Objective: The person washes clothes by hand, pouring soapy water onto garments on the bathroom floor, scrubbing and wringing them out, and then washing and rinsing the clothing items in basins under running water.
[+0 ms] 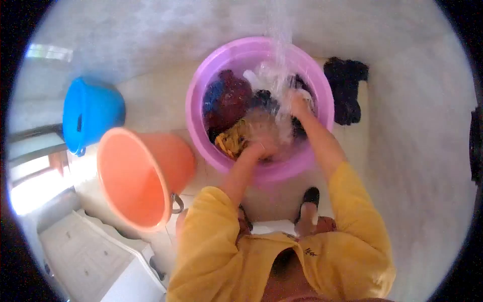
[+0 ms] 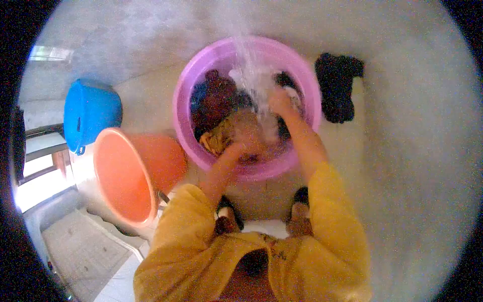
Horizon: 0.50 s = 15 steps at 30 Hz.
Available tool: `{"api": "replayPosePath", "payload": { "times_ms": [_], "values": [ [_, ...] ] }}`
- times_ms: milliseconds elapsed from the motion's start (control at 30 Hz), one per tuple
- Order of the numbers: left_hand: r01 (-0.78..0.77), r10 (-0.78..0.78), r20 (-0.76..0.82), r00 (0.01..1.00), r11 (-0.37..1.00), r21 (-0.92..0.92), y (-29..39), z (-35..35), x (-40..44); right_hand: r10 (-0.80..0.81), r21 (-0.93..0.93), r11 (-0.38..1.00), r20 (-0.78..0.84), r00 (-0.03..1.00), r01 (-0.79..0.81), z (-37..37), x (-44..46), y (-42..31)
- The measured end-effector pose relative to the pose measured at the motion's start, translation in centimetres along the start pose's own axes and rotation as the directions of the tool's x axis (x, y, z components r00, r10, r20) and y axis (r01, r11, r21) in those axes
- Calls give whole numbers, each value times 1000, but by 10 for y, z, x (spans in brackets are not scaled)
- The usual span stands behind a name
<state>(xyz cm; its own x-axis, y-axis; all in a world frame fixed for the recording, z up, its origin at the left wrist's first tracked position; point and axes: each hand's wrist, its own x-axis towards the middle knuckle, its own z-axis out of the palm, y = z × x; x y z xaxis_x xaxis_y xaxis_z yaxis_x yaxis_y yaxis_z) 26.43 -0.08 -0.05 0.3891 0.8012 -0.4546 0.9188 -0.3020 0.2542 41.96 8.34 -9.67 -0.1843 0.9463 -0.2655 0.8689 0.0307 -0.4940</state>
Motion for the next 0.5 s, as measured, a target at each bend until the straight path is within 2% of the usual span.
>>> {"api": "replayPosePath", "payload": {
  "times_ms": [33,67,100,133,167,200,233,267,300,367,400,433,467,500],
  "values": [
    [80,-52,213,976,989,-124,-6,17,21,161,247,954,65,985,-172,-20,-2,-6],
    [78,-170,-197,965,911,-404,-9,25,24,292,464,822,156,944,-331,-38,-4,-14],
    [-43,-377,-512,772,773,-633,-9,29,27,300,454,824,158,941,-339,-47,-9,-21],
    [-135,-498,-400,770,485,-864,-3,29,35,328,680,682,44,944,-268,-50,-18,-27],
    [-209,-574,-246,781,130,-969,2,27,39,383,853,499,-60,922,-151,-55,-30,-41],
    [-198,-571,-230,788,119,-973,2,28,38,243,605,794,-224,944,-61,-65,-45,-53],
    [-78,-425,92,900,-365,-928,3,18,31,254,601,796,-215,943,-78,-67,-64,-64],
    [111,-137,312,940,-743,-660,5,7,26,76,412,908,-340,937,76,-68,-81,-74],
    [-28,-114,110,987,-810,-586,10,-1,17,-126,191,956,-419,899,223,-69,-100,-86],
    [-20,-5,-42,999,-925,-378,-6,18,21,-146,244,944,-294,944,222,-75,-148,-119],
    [-11,1,-32,999,-931,-365,-7,22,16,-209,252,928,-258,943,274,-77,-171,-132],
    [62,143,-252,957,-950,-305,-6,23,10,-271,264,908,-224,936,326,-77,-189,-141],
    [144,253,-465,848,-955,-257,-3,24,3,-295,283,902,-144,945,325,-74,-202,-147],
    [152,252,-459,852,-958,-243,-3,34,0,-318,303,897,-65,946,322,-68,-211,-152]
  ]
}}
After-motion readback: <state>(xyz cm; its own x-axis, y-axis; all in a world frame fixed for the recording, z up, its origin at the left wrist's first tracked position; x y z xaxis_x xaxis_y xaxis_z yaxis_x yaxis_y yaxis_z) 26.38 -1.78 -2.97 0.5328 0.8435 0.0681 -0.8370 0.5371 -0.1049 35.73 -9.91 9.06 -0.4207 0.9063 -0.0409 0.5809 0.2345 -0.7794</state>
